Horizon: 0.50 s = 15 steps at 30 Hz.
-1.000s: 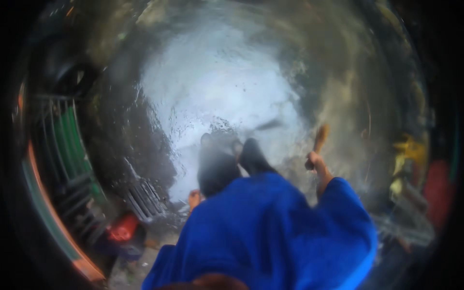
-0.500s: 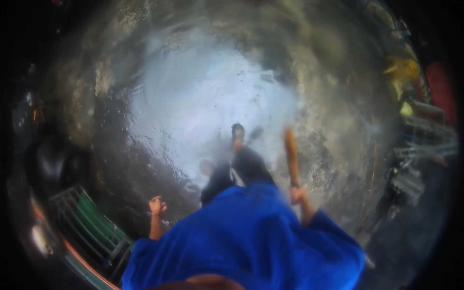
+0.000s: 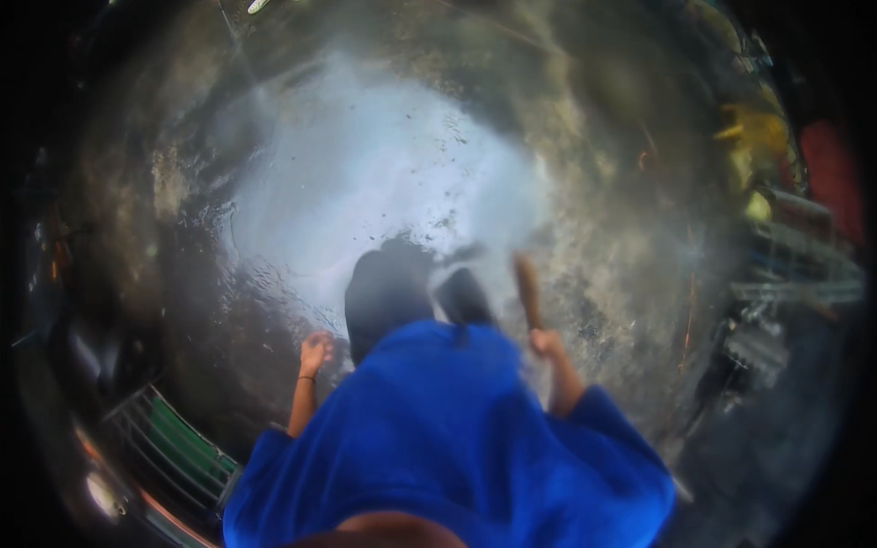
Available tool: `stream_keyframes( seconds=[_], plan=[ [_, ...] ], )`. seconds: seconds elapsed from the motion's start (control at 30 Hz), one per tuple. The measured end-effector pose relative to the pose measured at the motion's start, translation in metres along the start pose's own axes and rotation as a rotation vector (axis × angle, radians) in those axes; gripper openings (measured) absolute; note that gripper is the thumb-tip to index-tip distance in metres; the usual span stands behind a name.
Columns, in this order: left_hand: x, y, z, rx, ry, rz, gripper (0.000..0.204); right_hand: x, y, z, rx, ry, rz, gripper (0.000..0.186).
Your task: The person cleans the wet floor by pouring water from a large metal pot onto the ground and then scrubbing the concrete with a broom.
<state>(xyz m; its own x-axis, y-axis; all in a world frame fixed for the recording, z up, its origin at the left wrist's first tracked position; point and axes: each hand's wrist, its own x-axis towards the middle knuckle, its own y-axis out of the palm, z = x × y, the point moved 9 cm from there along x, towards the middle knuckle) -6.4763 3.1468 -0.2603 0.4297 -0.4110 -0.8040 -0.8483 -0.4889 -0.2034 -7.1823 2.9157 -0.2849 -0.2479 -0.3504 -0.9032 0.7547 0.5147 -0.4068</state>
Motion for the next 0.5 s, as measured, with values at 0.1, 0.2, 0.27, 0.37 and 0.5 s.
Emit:
stream_keyframes(
  seconds=[0.1,0.2,0.27,0.37,0.5],
  plan=[
    [0.008,0.047,0.022,0.04,-0.105,0.129,0.022,0.0,-0.045,0.136,-0.09,-0.059,-0.134,0.027],
    [0.031,0.086,0.027,0.183,-0.076,0.2,0.022,0.005,-0.104,0.281,-0.256,-0.191,-0.301,0.036],
    [0.059,0.054,0.029,0.144,-0.062,0.127,0.025,0.007,-0.091,0.395,-0.388,-0.263,-0.273,0.044],
    [0.11,0.086,-0.058,0.081,-0.09,0.16,0.03,0.014,-0.138,0.49,-0.424,-0.259,-0.362,0.041],
    [0.213,0.075,-0.242,0.158,-0.16,0.131,0.026,0.05,-0.159,0.57,-0.339,-0.21,-0.334,0.034]
  ],
)
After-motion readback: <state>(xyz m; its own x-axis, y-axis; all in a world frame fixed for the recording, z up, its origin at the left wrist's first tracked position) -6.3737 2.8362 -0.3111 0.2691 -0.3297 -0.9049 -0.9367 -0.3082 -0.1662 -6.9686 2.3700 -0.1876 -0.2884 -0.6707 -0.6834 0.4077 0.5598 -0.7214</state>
